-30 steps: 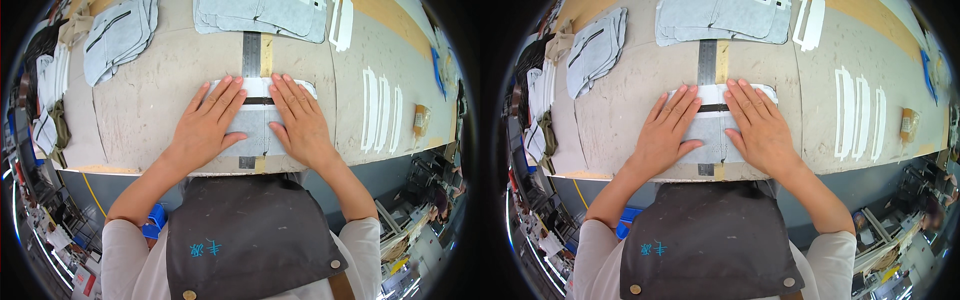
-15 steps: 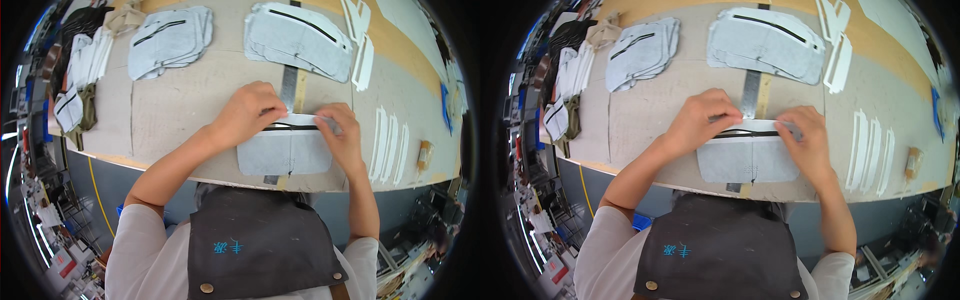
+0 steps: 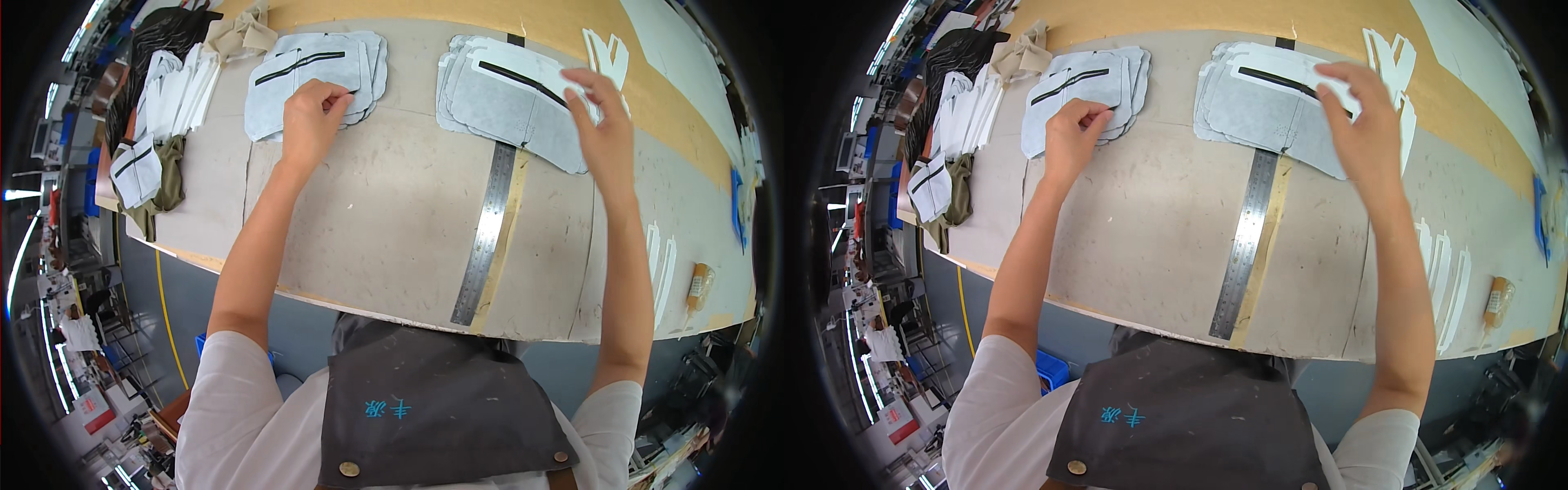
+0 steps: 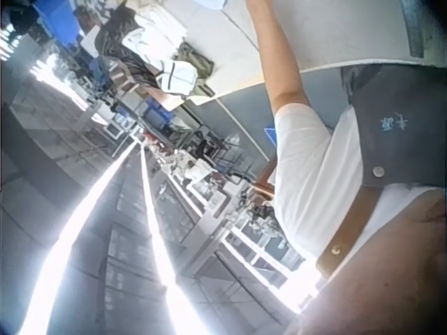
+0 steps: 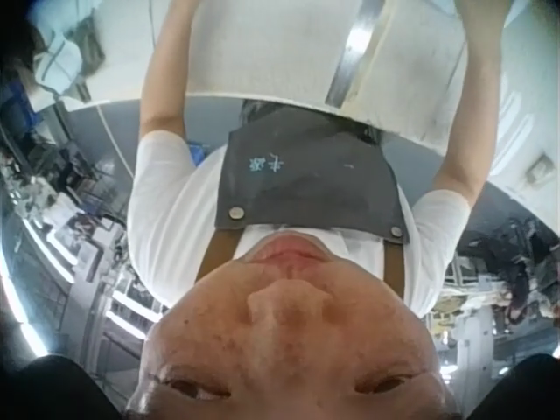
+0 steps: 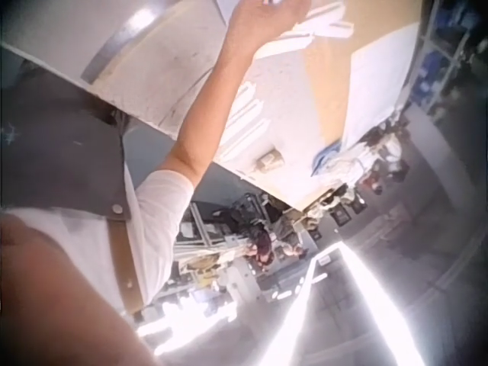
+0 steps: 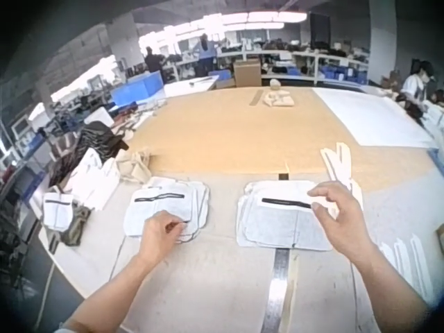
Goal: Applying glue and assembling components for leather bags on a workshop table.
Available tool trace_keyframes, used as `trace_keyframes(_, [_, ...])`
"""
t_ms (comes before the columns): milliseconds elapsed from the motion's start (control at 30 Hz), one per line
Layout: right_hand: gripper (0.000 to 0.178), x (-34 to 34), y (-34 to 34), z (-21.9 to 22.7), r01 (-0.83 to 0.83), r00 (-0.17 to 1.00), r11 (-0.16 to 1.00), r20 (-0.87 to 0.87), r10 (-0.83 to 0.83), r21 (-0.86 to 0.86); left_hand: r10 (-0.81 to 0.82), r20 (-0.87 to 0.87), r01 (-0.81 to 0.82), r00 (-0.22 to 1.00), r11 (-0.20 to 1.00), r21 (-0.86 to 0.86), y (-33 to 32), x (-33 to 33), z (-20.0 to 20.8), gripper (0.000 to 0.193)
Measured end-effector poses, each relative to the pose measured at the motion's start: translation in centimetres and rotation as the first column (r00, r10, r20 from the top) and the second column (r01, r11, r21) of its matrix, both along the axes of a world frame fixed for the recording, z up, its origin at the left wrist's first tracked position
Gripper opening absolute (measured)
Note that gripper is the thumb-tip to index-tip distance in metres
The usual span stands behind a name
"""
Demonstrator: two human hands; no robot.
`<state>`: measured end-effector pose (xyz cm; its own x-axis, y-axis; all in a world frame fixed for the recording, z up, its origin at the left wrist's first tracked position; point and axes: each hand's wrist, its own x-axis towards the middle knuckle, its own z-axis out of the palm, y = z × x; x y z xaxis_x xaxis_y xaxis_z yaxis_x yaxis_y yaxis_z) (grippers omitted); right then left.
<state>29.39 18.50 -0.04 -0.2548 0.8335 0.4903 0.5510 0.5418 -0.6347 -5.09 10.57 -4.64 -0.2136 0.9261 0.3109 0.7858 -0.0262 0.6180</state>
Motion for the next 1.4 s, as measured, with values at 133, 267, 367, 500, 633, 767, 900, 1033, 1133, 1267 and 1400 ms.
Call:
trace_keyframes(133, [0.023,-1.8,-4.1,-1.5,-0.141,0.986,0.940,-0.128,0.106,-0.310,-0.006,-0.166,0.047,0.986,0.968,0.248,-1.3,1.6,1.3,0.009])
trace_keyframes(267, [0.035,-4.3,-8.6,-1.1,-0.533,0.722,0.496,-0.674,-0.155,-0.686,-0.399,-0.198,0.441,0.895,0.859,0.259,-7.2,8.9,3.9,0.016])
trace_keyframes(367, [0.045,-5.0,-11.1,-1.0,-0.572,0.628,0.383,-0.687,-0.365,-0.726,-0.611,0.003,0.597,0.792,0.774,0.213,-9.4,12.3,4.0,0.025])
trace_keyframes(500, [0.047,-1.8,-13.1,-1.8,-0.456,0.736,0.421,-0.598,-0.316,-0.784,-0.483,-0.083,0.488,0.872,0.839,0.241,-5.2,10.4,4.0,0.041])
trace_keyframes(633, [0.042,2.2,-14.3,-1.2,-0.457,0.817,0.383,-0.550,-0.177,-0.803,-0.415,0.178,0.409,0.892,0.910,0.070,-2.9,6.9,2.2,0.041])
trace_keyframes(767, [0.036,3.8,-15.3,-0.9,-0.316,0.851,0.431,-0.453,-0.264,-0.845,-0.231,0.658,0.654,0.717,0.549,-0.520,-4.4,7.3,2.0,0.025])
trace_keyframes(900, [0.030,3.1,-16.1,-3.3,0.101,0.871,0.688,-0.270,-0.410,-0.719,-0.095,0.703,0.495,0.705,0.776,-0.392,-7.9,10.4,1.6,0.027])
trace_keyframes(1033, [0.035,2.0,-16.2,-4.7,0.351,0.877,0.831,-0.158,-0.453,-0.432,-0.028,0.510,0.154,0.860,0.966,-0.208,-9.3,12.7,0.9,0.034])
trace_keyframes(1133, [0.038,1.9,-16.4,-4.8,0.428,0.882,0.844,-0.054,-0.468,-0.323,-0.038,0.381,0.082,0.924,0.992,-0.100,-9.9,12.9,0.6,0.036])
trace_keyframes(1267, [0.039,1.9,-16.7,-4.4,0.394,0.897,0.871,-0.081,-0.434,-0.294,-0.046,0.363,0.076,0.930,0.995,-0.070,-10.1,12.6,-0.1,0.034])
trace_keyframes(1400, [0.037,2.8,-16.5,-3.7,0.435,0.900,0.830,0.154,-0.407,-0.350,-0.074,0.194,0.095,0.978,0.990,-0.104,-10.2,13.2,-0.1,0.031])
